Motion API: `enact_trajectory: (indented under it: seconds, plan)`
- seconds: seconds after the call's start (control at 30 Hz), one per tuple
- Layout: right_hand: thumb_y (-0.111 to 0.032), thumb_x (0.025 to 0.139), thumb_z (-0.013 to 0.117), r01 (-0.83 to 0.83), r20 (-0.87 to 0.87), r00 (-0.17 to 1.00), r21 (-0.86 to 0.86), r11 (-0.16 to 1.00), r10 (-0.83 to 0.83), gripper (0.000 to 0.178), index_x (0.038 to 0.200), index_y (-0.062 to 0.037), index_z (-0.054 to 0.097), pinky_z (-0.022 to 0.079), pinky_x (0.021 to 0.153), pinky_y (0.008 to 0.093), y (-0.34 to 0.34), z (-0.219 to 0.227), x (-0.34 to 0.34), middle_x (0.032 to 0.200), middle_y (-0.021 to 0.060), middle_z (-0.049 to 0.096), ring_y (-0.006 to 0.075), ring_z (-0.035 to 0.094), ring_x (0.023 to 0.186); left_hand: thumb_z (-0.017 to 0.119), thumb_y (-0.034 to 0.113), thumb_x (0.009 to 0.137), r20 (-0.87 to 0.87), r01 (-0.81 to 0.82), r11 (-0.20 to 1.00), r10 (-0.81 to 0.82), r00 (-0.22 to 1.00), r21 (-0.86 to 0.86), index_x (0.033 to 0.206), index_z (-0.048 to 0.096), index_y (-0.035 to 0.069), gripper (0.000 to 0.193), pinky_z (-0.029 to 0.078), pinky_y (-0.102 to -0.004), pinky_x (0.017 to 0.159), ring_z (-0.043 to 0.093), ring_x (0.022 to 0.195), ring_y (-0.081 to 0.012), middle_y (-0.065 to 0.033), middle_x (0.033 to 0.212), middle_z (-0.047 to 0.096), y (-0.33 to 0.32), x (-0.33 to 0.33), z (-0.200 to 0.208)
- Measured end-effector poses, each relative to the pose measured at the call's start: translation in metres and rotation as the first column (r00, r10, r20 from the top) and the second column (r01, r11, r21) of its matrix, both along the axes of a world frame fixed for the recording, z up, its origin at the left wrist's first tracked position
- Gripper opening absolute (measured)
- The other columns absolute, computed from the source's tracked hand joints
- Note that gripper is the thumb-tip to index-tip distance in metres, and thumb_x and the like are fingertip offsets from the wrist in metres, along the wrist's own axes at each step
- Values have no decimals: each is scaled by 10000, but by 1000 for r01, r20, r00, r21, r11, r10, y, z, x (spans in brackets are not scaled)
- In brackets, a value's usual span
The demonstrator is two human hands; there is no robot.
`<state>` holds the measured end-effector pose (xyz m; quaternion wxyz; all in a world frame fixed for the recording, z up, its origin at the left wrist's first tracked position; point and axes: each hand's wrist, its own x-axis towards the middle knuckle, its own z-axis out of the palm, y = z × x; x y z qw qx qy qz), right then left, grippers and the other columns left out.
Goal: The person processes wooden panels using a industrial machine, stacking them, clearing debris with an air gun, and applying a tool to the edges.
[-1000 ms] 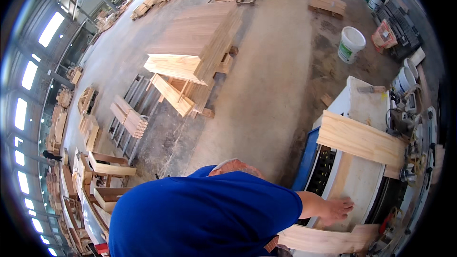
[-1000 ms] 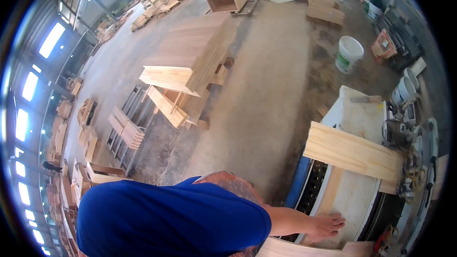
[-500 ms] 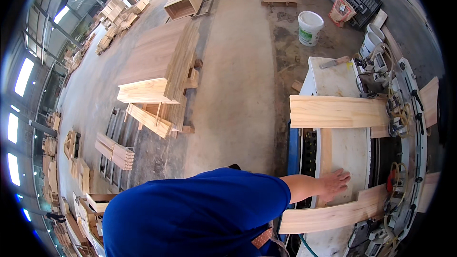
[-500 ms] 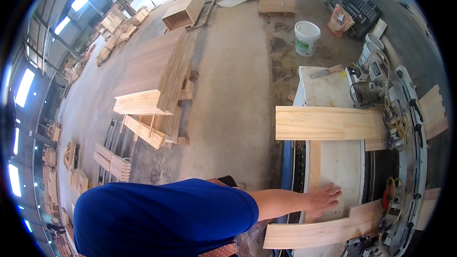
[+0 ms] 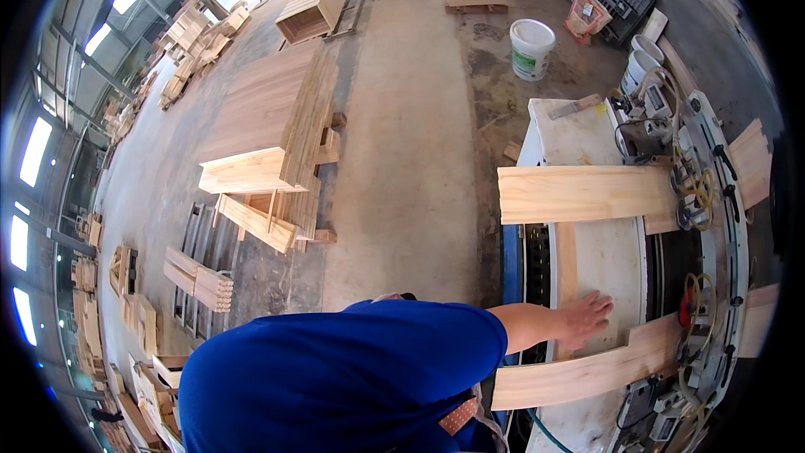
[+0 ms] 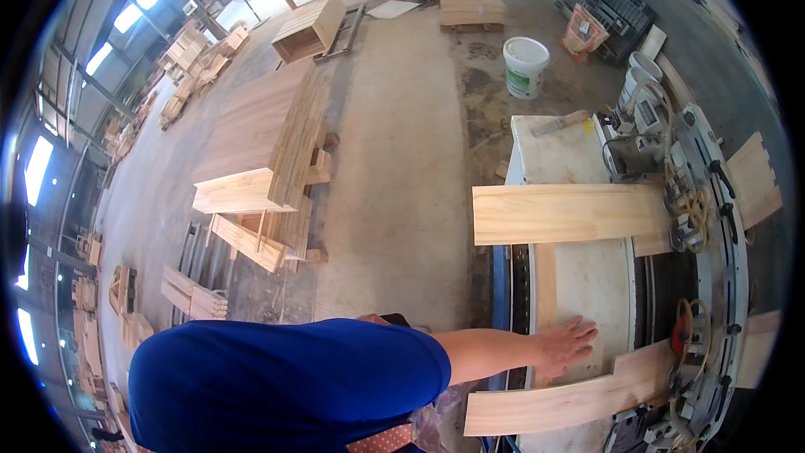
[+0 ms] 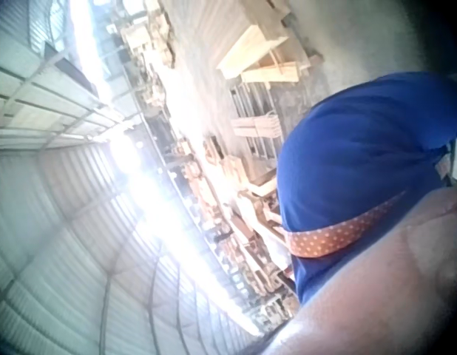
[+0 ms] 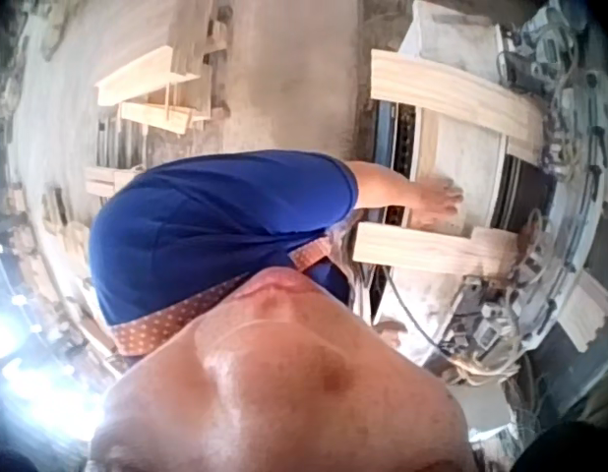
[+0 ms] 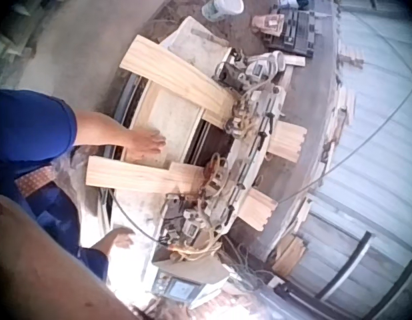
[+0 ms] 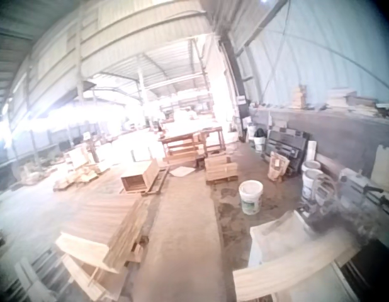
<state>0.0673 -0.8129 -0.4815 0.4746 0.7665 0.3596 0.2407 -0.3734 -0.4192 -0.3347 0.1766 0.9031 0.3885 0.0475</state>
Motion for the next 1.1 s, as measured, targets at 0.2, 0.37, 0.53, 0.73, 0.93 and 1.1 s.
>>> enact_trajectory:
  seconds: [0.2,0.37,0.53,0.73,0.93,1.1]
  plan:
    - [-296,1000,417,-173,163,971,-35,984,177,438,1365,-59,469,511,823,592,11,16,-25,1152,288,613,453,626,969,594,394,837,42,-5,1000,6,999,-22,1431,401,23,727,130,-548,1180,146,1473,-368,-249,1545,244,1,-2,0]
    - [-317,1004,410,-259,167,961,256,932,221,405,1315,-78,514,497,776,562,34,41,-46,1096,254,621,430,622,939,621,366,820,35,-7,1000,8,999,-28,1422,412,16,727,124,-558,1180,143,1475,-378,-256,1546,243,1,0,1]
    - [-358,994,411,-179,127,982,353,919,142,431,1351,-123,471,469,812,590,43,58,-61,1149,253,600,430,599,987,582,351,829,13,-4,999,5,1000,-40,1437,392,18,719,128,-543,1184,132,1480,-360,-250,1553,229,-1,-1,6]
    - [-409,982,412,-95,73,995,466,880,69,472,1394,-178,420,436,854,622,46,53,-57,1211,251,575,431,573,1044,573,346,842,-33,3,998,-5,999,-64,1454,366,17,726,128,-533,1189,117,1485,-353,-247,1565,203,-1,-4,16]
    - [-459,970,414,-44,26,999,563,826,35,520,1437,-233,370,402,897,655,49,12,-44,1274,250,550,431,546,1101,580,347,836,-30,-6,998,4,1000,-62,1448,383,30,717,127,-529,1188,110,1484,-348,-241,1562,211,-2,-4,17]
    - [-522,959,407,255,-275,953,515,818,-125,571,1466,-272,326,364,933,684,30,-12,-20,1329,229,533,477,503,1158,587,371,831,-19,-6,999,6,1000,-39,1442,401,50,714,134,-522,1185,122,1479,-344,-222,1556,236,-2,-2,10]
